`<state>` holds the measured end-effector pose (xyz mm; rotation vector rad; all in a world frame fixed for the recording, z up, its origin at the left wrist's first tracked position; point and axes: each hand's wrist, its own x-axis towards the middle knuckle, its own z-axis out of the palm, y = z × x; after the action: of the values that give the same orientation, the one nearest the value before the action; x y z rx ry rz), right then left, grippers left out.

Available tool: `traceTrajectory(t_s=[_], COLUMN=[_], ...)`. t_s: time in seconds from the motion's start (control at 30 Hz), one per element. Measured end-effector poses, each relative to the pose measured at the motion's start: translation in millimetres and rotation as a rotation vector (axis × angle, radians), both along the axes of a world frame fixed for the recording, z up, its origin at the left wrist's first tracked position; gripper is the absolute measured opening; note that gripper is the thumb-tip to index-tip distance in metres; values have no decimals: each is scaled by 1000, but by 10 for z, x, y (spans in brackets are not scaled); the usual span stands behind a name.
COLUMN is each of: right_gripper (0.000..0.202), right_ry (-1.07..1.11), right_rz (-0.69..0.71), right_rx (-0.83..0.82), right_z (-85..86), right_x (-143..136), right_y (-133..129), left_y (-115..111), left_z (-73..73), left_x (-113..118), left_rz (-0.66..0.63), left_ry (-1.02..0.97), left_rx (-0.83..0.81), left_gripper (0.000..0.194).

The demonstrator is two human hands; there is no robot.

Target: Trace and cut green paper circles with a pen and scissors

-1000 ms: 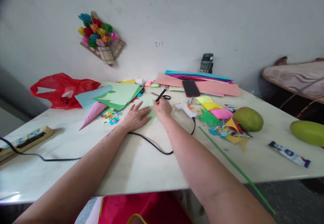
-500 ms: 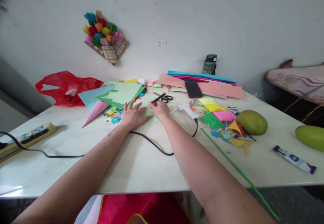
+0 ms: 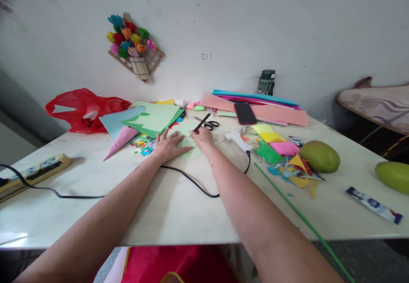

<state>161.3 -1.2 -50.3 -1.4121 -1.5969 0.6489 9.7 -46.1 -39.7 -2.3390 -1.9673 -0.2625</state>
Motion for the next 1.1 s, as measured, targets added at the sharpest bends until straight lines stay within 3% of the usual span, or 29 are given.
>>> traceTrajectory(t_s=[0.47, 1.1], right_gripper=[22, 21], right_ry=[-153, -157], right_rz=[-23, -26], right_rx=[-16, -9], right_z=[34, -8], right_x=[-19, -11], right_y=[-2, 26], left_y=[10, 13], left_z=[-2, 3], left_x=[3, 5], left_rz=[14, 14], left_ry=[-2, -15], left_rx=[-18, -28], left_gripper=[77, 80])
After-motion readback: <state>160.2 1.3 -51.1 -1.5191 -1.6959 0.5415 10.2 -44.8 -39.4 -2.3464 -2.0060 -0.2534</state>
